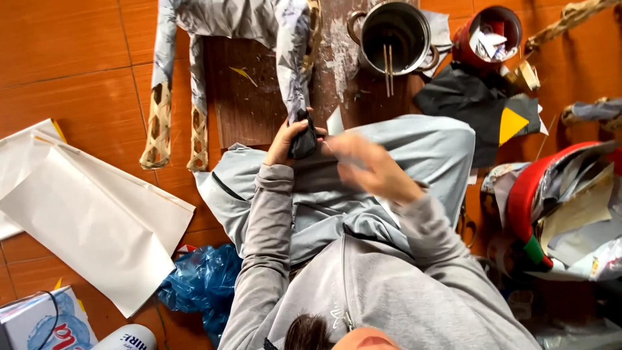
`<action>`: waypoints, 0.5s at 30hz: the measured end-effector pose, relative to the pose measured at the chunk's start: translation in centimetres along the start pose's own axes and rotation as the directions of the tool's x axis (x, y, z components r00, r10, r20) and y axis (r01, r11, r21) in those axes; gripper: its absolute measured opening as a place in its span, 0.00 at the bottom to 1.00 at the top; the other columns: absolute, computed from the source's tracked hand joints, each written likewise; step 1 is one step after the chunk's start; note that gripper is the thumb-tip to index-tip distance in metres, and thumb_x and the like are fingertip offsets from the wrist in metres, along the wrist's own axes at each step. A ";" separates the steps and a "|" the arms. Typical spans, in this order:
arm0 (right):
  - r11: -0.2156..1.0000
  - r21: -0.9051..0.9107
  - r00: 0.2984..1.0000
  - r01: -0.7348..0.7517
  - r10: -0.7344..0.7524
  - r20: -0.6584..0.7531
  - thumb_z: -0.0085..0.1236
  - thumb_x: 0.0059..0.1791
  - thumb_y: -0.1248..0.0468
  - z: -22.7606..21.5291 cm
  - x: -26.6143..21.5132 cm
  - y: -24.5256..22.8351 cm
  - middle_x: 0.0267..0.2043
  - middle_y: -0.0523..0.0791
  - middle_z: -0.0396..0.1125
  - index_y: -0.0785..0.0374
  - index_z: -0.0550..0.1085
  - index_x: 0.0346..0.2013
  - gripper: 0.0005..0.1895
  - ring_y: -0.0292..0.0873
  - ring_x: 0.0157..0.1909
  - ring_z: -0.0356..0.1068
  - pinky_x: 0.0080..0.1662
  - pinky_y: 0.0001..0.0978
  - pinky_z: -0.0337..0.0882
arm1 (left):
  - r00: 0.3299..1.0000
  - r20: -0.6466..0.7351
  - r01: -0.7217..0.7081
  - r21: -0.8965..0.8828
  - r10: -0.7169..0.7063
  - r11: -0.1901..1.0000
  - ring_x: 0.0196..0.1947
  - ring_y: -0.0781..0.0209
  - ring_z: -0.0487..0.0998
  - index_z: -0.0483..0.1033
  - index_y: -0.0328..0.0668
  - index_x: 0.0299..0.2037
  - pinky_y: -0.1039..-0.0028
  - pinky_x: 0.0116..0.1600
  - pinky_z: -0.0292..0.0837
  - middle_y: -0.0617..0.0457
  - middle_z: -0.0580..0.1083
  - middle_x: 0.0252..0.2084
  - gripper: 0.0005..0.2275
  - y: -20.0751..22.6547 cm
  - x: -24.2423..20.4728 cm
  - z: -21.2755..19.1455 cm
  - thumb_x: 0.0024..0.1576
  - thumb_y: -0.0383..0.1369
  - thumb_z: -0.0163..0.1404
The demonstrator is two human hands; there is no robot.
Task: The recorder is seen wrapping colored paper strips onto a paper-mache giraffe structure using glue and a brush.
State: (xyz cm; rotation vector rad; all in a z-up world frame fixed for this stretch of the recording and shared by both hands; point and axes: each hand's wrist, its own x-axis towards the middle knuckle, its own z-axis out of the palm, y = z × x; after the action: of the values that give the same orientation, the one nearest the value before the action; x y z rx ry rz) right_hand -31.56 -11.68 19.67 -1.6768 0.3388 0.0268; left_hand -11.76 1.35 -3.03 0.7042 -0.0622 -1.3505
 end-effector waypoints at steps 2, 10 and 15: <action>0.951 0.165 0.923 0.260 -0.295 0.246 0.55 0.51 0.60 -0.2 -1.9 -2.2 0.66 0.51 0.63 0.56 0.73 0.61 0.22 0.54 0.59 0.68 0.56 0.43 0.73 | 1.000 0.003 -0.001 0.023 0.001 1.000 0.44 0.42 0.82 0.58 0.38 0.69 0.61 0.52 0.79 0.28 0.77 0.47 0.27 0.4 -0.3 0.8 0.61 0.35 0.52; 0.523 0.648 0.236 0.554 -0.845 0.480 0.62 0.54 0.42 0.7 -3.0 -7.7 0.76 0.59 0.53 0.52 0.75 0.61 0.27 0.65 0.75 0.60 0.67 0.51 0.65 | 1.000 -0.008 -0.009 0.023 0.009 1.000 0.50 0.42 0.82 0.57 0.38 0.68 0.61 0.56 0.79 0.27 0.76 0.50 0.27 1.0 -0.7 1.8 0.60 0.35 0.51; 0.670 0.434 0.582 0.602 -0.740 0.336 0.62 0.57 0.60 0.3 -2.3 -3.4 0.56 0.53 0.66 0.63 0.75 0.49 0.11 0.50 0.56 0.70 0.54 0.40 0.74 | 1.000 0.000 -0.020 -0.018 0.020 1.000 0.50 0.40 0.80 0.57 0.38 0.69 0.60 0.57 0.78 0.25 0.75 0.52 0.26 0.3 -0.3 0.9 0.62 0.34 0.51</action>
State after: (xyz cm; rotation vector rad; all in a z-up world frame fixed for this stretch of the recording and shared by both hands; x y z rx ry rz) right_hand -32.90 -10.57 23.41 -1.3563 -0.6942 -0.1655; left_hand -11.96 1.27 -2.07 0.6864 -0.0574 -1.3307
